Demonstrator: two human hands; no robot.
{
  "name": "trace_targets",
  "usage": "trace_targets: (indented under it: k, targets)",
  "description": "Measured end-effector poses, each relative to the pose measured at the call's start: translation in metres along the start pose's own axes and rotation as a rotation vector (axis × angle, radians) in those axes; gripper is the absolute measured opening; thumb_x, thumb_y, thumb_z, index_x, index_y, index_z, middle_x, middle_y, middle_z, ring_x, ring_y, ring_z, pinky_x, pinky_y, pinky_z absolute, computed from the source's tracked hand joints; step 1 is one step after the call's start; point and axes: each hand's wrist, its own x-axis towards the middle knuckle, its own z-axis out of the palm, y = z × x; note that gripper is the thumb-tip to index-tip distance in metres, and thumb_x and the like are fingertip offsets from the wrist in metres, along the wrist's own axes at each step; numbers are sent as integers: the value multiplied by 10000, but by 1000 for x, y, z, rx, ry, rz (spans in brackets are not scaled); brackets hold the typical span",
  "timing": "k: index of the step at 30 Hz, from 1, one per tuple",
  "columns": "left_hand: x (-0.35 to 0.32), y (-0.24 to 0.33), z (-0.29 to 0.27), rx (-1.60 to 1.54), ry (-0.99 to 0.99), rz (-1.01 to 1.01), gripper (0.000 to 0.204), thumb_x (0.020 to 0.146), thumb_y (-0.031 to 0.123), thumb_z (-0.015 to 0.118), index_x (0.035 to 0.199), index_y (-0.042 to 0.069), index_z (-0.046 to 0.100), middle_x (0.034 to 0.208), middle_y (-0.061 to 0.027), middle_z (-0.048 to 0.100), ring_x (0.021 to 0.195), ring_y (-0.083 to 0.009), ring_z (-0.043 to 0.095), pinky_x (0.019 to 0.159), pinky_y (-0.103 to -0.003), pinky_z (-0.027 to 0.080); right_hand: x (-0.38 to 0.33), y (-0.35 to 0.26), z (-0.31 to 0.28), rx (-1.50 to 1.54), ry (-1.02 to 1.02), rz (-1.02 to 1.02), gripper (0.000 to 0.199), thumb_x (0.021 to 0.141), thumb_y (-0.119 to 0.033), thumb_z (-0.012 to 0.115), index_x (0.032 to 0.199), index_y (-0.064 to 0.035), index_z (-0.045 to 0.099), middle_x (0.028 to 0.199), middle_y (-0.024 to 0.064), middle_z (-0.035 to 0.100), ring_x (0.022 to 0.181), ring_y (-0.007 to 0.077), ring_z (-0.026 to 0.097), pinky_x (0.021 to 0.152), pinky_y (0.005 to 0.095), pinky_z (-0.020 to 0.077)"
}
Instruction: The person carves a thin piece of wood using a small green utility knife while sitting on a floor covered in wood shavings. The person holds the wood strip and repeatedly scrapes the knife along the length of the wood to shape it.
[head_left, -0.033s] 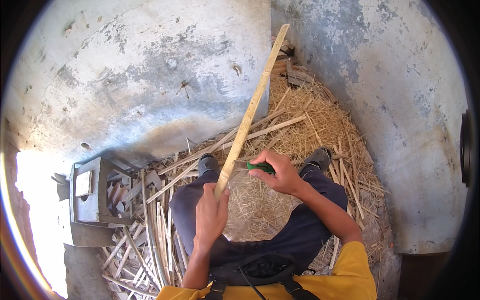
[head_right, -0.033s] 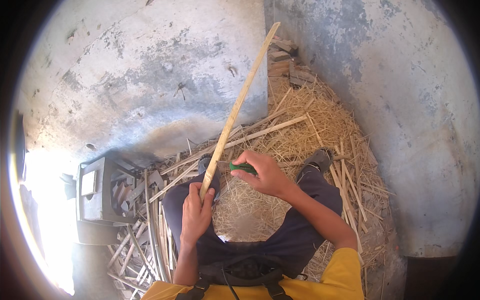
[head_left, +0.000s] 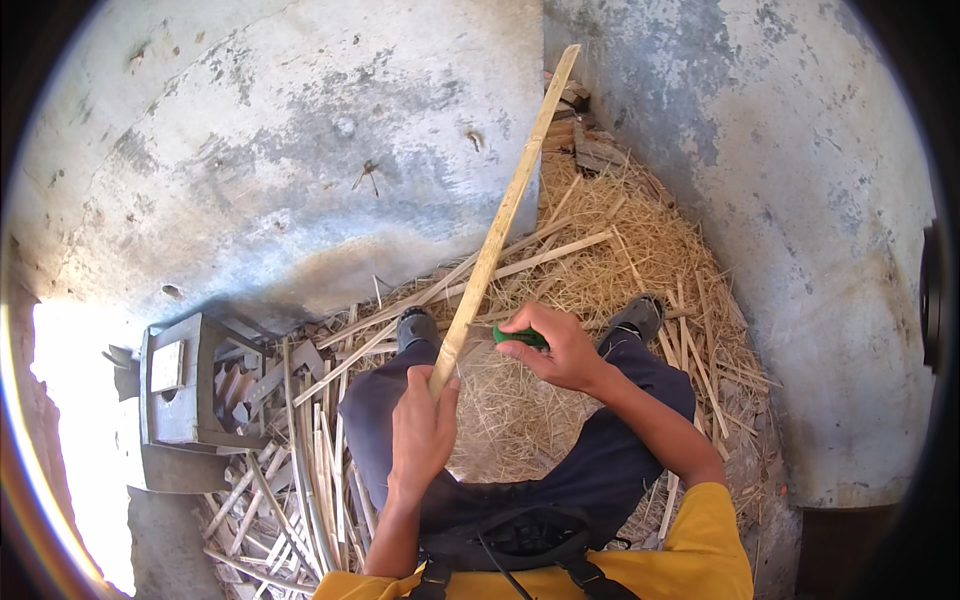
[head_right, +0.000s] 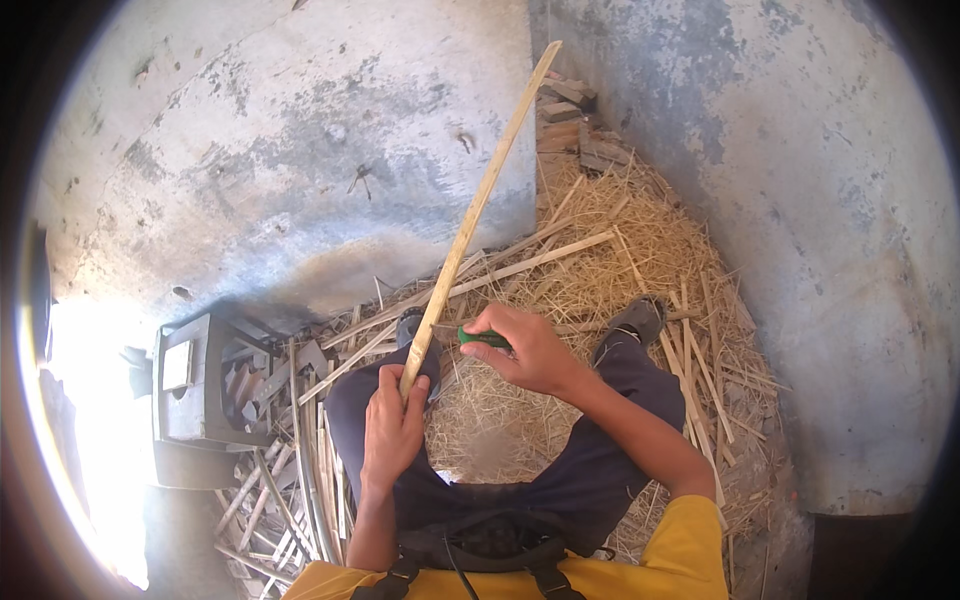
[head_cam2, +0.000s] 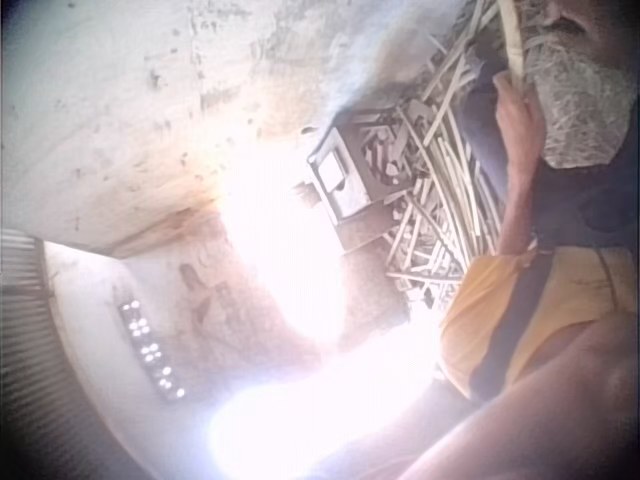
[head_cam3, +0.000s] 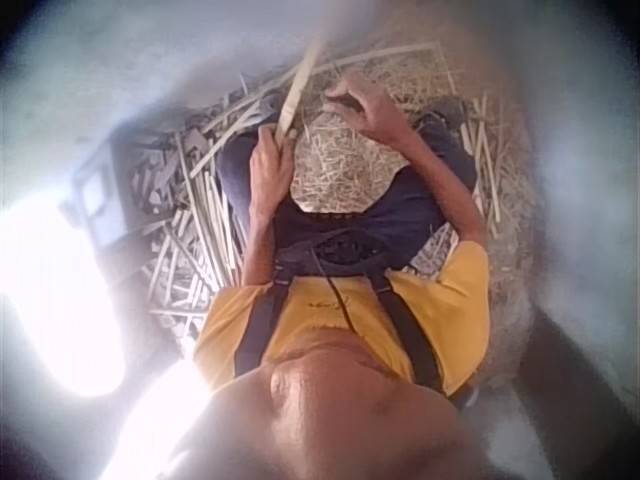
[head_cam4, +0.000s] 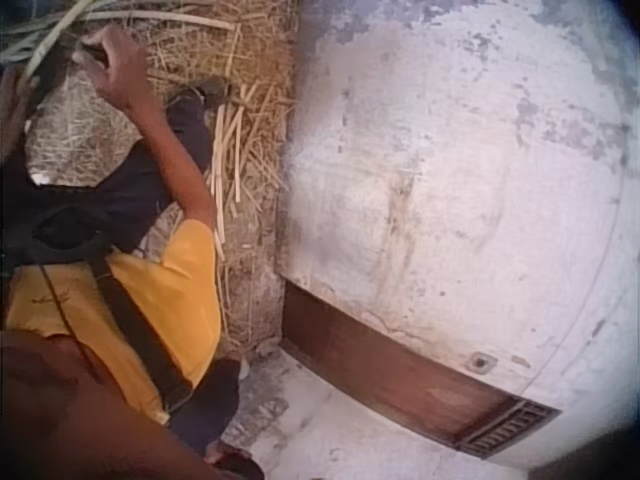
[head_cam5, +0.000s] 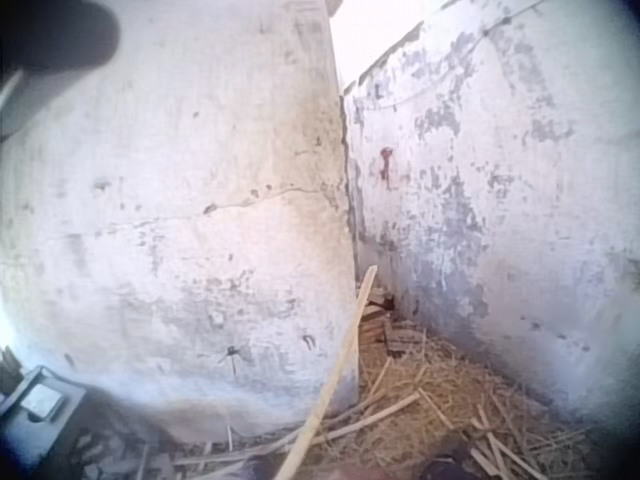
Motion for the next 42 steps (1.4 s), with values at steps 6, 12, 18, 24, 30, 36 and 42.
trace_targets:
  k: [6, 12, 18, 24, 30, 36, 42]
  targets:
    - [2, 5, -4, -27, -79, -20, 207, 1083, 185, 612, 1094, 3, 512, 756, -278, 645, 732, -510, 644, 647, -583, 454, -2, -1, 11, 14, 8, -140, 212, 942, -216, 825, 994, -43, 715, 886, 106, 711, 752, 290, 715, 643, 379, 546]
    - [1, 2, 1, -10, -52, 47, 194, 1089, 172, 601, 1109, 7, 501, 740, -275, 628, 720, -523, 622, 623, -599, 430, -4, -10, 19, -38, -12, -138, 164, 936, -202, 822, 986, -74, 731, 821, 84, 660, 678, 273, 676, 574, 389, 502]
    - [-2, -2, 7, -17, -36, 71, 163, 1094, 153, 584, 1112, 14, 501, 748, -281, 620, 721, -534, 606, 616, -611, 414, -6, -12, 28, -109, 54, -183, 147, 897, -94, 844, 943, -46, 712, 847, 104, 686, 599, 225, 644, 518, 346, 478]
    - [-6, -7, 8, -21, -69, 67, 154, 1103, 148, 565, 1104, 9, 499, 739, -292, 598, 733, -542, 586, 627, -612, 396, -9, -11, 31, -198, 53, -195, 150, 882, -98, 847, 987, -66, 744, 829, 86, 670, 603, 231, 650, 514, 353, 480]
    - [-7, -10, 6, -63, -114, 40, 147, 1107, 139, 552, 1081, 10, 487, 718, -293, 568, 732, -551, 563, 632, -616, 375, -12, -12, 35, -258, 72, -207, 161, 876, -122, 856, 994, -85, 753, 825, 67, 670, 592, 222, 648, 494, 352, 472]
    - [-8, -13, 5, -41, -102, 73, 137, 1101, 123, 558, 1078, 8, 487, 722, -288, 572, 715, -544, 565, 619, -612, 382, -12, -12, 36, -345, 95, -230, 172, 869, -153, 866, 990, -97, 757, 813, 57, 664, 559, 217, 630, 476, 355, 460]
    - [-8, -16, 5, 12, -85, 102, 139, 1098, 120, 566, 1077, 6, 488, 721, -276, 583, 702, -530, 581, 601, -601, 404, -12, -12, 36, -383, 95, -241, 184, 872, -179, 865, 999, -102, 756, 801, 52, 649, 546, 214, 620, 469, 356, 448]
